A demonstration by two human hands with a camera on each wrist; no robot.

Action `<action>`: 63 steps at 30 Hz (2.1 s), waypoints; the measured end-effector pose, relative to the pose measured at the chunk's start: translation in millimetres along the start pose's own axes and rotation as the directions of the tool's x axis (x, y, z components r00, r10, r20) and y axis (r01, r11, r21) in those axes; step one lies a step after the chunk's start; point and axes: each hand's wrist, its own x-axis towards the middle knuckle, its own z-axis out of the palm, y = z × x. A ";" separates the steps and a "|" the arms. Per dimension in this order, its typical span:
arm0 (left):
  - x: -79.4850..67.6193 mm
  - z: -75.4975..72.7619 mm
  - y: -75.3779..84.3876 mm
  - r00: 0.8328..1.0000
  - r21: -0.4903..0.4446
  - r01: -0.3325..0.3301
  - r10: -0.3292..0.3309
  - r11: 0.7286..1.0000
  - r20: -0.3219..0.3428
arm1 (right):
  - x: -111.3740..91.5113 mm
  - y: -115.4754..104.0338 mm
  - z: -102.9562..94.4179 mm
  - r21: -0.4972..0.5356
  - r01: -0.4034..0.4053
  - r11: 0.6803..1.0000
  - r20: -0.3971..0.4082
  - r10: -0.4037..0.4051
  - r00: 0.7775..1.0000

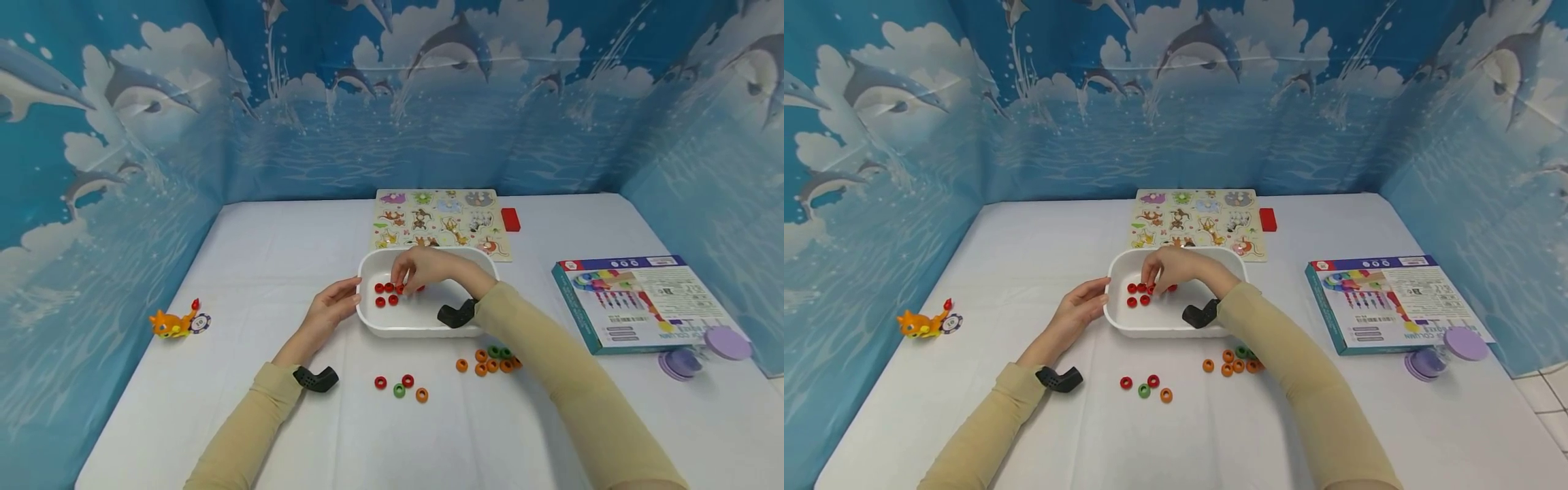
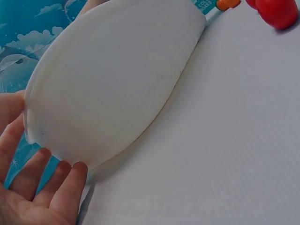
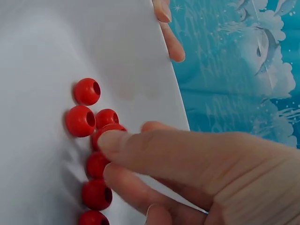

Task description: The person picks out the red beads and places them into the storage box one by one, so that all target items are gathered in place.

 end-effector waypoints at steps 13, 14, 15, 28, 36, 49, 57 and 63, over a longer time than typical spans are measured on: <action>-0.4 1.1 1.5 1.000 0.001 0.004 -0.004 1.000 0.005 | 7.4 10.0 8.5 -0.016 0.008 1.000 0.007 -0.008 1.000; -0.3 0.8 1.3 1.000 0.003 0.003 -0.003 1.000 0.005 | 7.4 9.8 8.1 -0.011 0.010 1.000 0.013 -0.010 1.000; -0.1 0.6 0.9 1.000 0.006 0.003 -0.003 1.000 0.005 | 7.1 8.9 7.1 -0.015 0.007 1.000 0.016 -0.007 1.000; -0.7 0.5 1.4 1.000 0.022 -0.002 0.002 1.000 -0.001 | -63.5 -48.2 -11.6 -0.060 0.165 0.985 -0.146 -0.172 0.974; -2.2 1.0 3.9 1.000 0.019 0.007 -0.007 1.000 -0.002 | -104.7 -54.0 53.4 0.002 0.224 0.975 -0.121 -0.222 0.967; -1.1 0.6 0.8 1.000 0.008 -0.004 0.004 1.000 0.006 | -100.6 -21.7 132.4 -0.060 0.130 0.990 -0.228 -0.140 0.964; -0.7 1.1 0.2 1.000 0.006 0.003 -0.003 1.000 0.008 | -96.9 -17.4 139.6 -0.107 0.087 0.991 -0.269 -0.113 0.957; -1.6 1.1 -1.2 1.000 0.009 0.001 -0.001 1.000 0.002 | -102.5 -23.0 128.5 -0.133 0.089 0.987 -0.233 -0.118 0.965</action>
